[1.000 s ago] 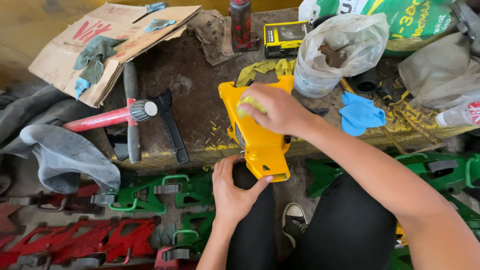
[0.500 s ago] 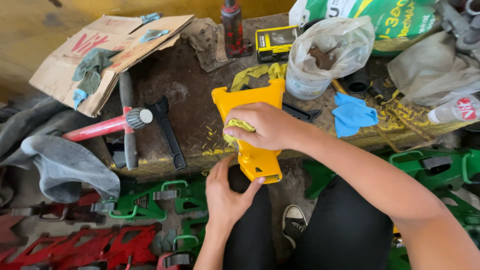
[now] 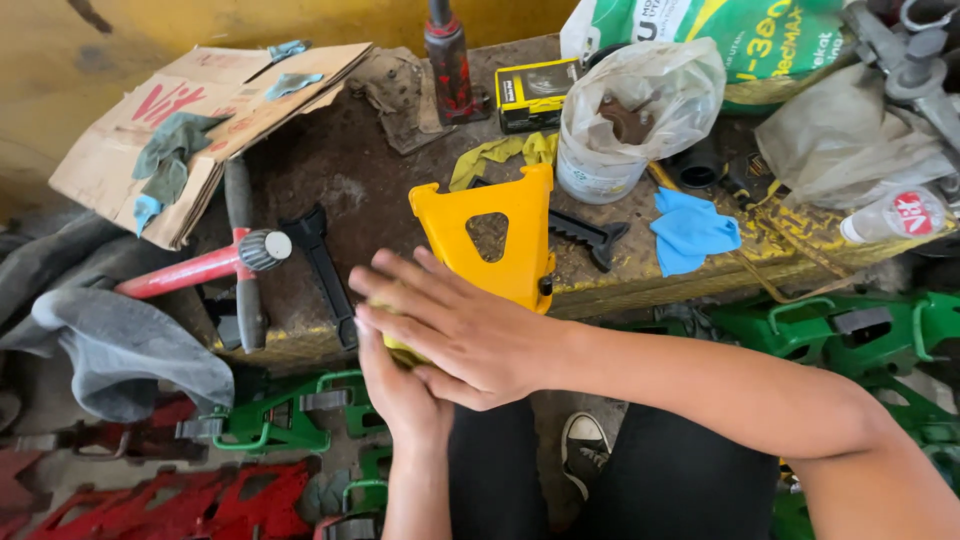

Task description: The person wipes a yellow metal jack stand with a yellow cloth, cleaning its surfaces and edges. They rotate the stand to wipe different sides and then place it on the workbench.

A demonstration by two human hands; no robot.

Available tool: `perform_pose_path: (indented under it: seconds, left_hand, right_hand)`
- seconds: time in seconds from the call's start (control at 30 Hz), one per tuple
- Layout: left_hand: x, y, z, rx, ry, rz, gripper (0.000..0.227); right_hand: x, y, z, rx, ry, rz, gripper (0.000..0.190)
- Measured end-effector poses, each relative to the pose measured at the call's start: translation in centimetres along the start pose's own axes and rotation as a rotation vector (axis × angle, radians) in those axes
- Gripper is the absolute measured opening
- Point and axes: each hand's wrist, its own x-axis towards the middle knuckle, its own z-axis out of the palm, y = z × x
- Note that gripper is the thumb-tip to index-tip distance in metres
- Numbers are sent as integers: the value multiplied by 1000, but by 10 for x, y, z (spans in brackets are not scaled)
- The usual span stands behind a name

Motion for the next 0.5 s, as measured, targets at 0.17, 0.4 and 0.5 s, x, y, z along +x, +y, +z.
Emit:
perform_pose_path:
  seconds: [0.17,0.4,0.5]
  left_hand:
    - [91,-25,-35,489,24,329,40]
    - [172,-76,-62,1016,24,629,36]
    - [142,-69,-52,1038,-13,541,34]
  right_hand:
    - [-22,24,-11,45,-136,187,79]
    - [-35,45,-29,-246,-568,986,95]
    - [-77,85,3,22,-426,1069,102]
